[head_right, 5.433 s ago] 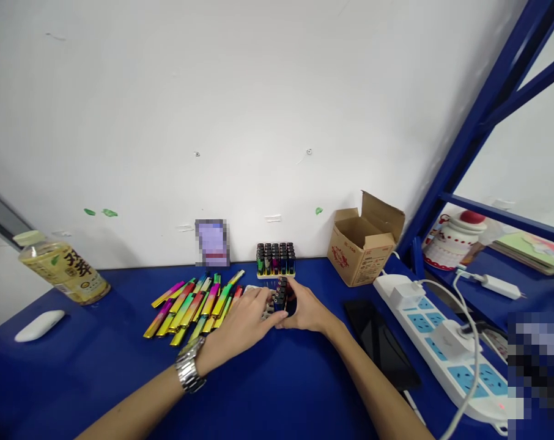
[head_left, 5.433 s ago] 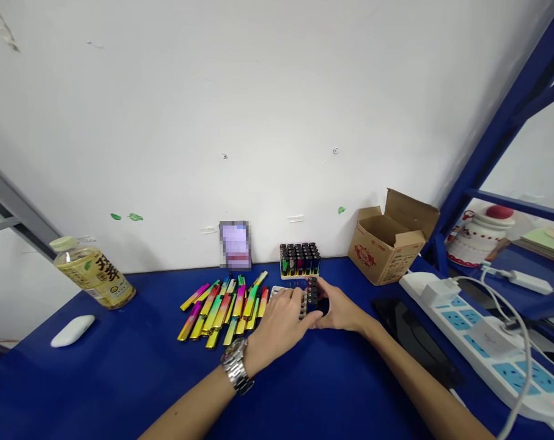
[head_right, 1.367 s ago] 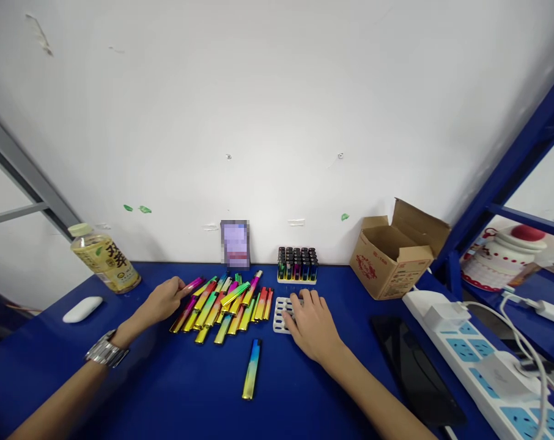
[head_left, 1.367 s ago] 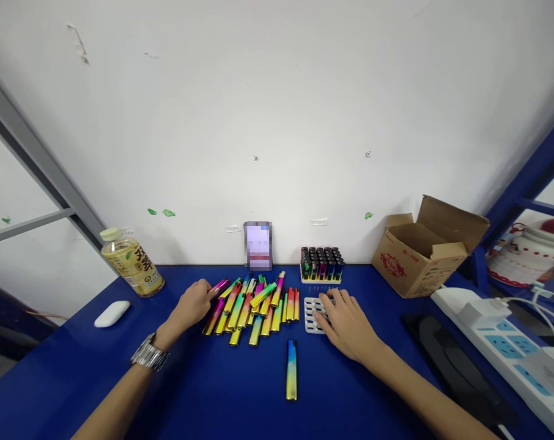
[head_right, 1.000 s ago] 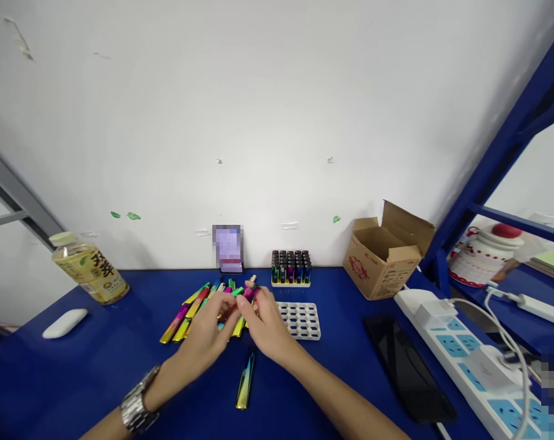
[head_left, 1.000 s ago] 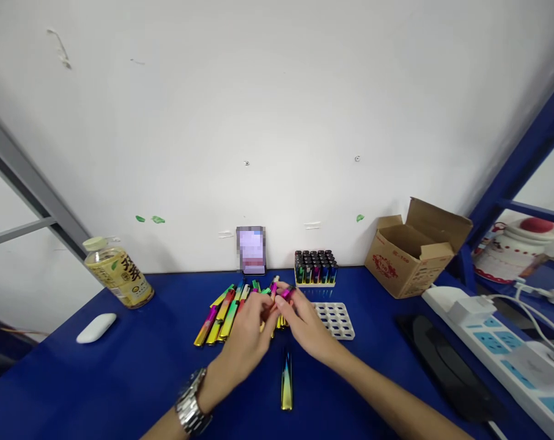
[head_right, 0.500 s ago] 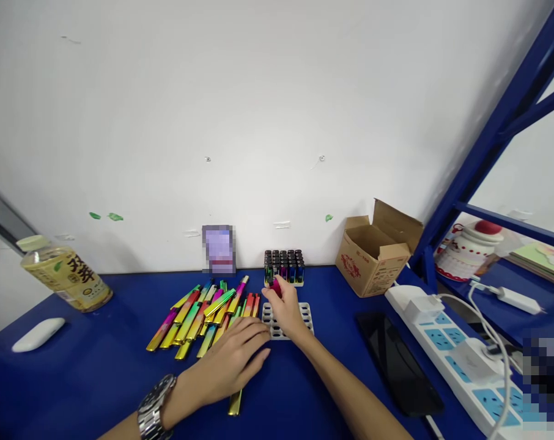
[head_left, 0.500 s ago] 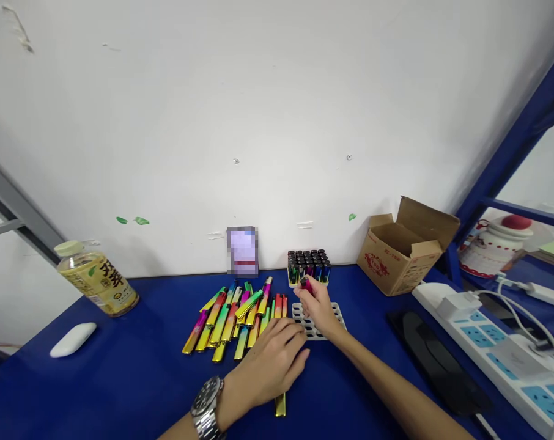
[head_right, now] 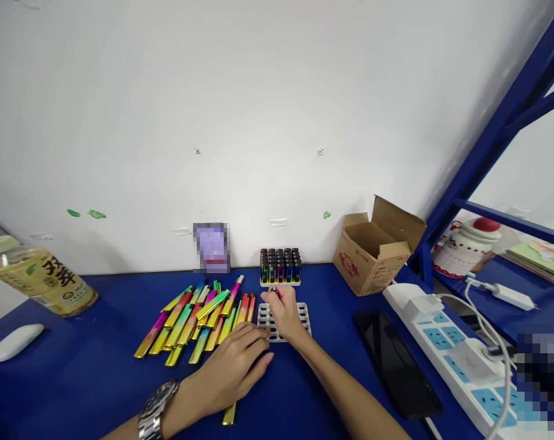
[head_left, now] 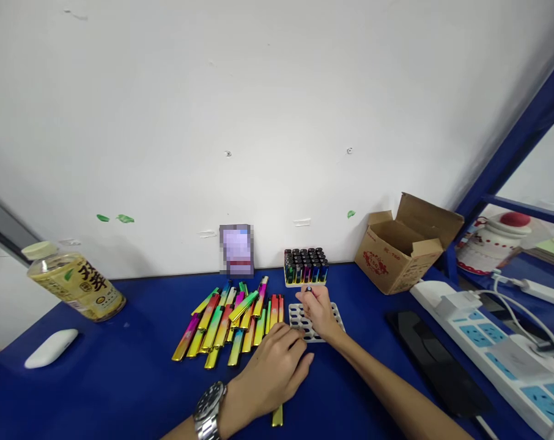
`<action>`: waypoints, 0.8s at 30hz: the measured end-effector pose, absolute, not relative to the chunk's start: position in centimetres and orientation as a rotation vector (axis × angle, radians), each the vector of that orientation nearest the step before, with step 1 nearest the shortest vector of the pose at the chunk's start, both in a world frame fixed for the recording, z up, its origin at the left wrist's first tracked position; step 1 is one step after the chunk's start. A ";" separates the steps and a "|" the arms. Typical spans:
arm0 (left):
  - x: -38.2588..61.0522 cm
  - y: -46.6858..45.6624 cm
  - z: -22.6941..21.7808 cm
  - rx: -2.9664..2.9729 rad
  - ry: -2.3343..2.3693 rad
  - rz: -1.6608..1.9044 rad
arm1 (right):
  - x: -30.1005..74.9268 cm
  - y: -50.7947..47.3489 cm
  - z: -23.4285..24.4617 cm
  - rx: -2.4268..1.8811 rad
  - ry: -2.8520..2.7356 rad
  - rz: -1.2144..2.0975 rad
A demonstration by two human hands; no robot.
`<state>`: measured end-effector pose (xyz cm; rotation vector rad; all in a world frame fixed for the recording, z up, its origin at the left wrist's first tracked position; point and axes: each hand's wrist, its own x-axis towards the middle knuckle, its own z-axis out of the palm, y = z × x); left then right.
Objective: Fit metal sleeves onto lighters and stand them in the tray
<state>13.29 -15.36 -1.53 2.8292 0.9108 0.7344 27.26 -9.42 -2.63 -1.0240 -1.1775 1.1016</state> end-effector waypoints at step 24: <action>13.0 -15.9 -2.8 2.720 0.867 0.963 | 27.7 -8.6 -3.2 -0.802 -1.191 1.213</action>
